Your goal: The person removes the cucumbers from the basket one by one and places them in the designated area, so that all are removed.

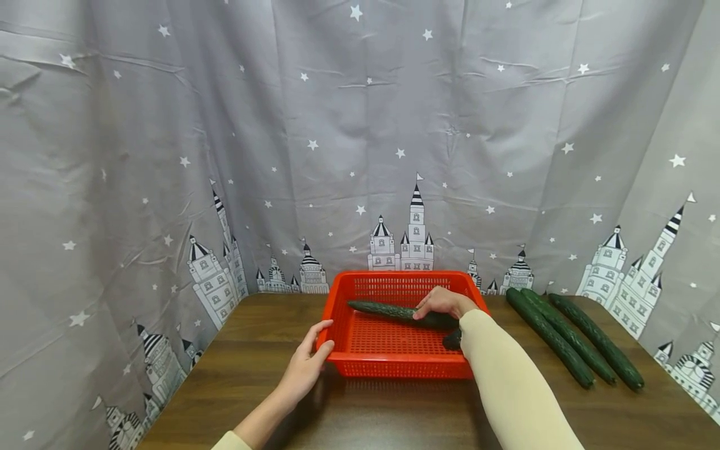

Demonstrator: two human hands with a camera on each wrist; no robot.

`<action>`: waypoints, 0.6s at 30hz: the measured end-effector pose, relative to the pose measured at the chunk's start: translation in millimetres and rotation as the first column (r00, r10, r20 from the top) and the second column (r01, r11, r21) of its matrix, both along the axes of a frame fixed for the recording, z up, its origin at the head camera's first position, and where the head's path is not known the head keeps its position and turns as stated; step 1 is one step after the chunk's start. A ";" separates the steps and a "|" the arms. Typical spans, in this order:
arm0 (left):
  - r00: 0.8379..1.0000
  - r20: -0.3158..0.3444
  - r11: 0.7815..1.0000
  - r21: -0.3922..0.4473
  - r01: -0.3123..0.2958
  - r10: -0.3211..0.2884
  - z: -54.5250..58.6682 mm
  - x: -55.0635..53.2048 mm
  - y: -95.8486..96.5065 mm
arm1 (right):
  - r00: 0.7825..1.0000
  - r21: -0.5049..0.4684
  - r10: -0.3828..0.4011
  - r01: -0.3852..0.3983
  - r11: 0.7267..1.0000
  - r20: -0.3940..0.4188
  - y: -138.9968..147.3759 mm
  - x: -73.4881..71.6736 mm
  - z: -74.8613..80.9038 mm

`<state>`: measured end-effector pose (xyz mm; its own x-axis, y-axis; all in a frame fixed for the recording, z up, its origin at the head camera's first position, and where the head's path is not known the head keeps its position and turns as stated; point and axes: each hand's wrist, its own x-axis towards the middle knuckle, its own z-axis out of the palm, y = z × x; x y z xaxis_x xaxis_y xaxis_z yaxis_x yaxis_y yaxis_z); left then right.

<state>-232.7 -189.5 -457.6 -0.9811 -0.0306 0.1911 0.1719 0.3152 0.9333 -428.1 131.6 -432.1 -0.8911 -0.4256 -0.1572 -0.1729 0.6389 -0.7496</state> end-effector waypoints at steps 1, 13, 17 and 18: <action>1.000 0.002 1.000 -0.002 0.002 -0.002 0.5 0.0 0.4 | 1.000 -0.012 -0.004 0.004 1.000 -0.002 0.5 -0.2 0.3; 1.000 0.002 1.000 0.000 -0.002 0.002 1.0 0.2 1.2 | 1.000 -0.127 0.004 -0.008 0.992 -0.031 4.0 -0.7 21.5; 1.000 -0.001 1.000 0.002 -0.005 0.005 0.5 0.9 0.6 | 0.999 -0.151 0.001 -0.007 0.989 -0.037 4.1 -1.2 31.2; 1.000 -0.001 1.000 0.001 -0.005 0.005 0.3 0.9 0.6 | 0.999 -0.158 -0.005 -0.001 0.987 -0.040 3.8 -1.3 34.0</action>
<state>-231.7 -189.0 -457.2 -0.9807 -0.0353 0.1925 0.1718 0.3155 0.9332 -429.4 135.4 -398.1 -0.8962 -0.4406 -0.0527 -0.2034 0.5136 -0.8336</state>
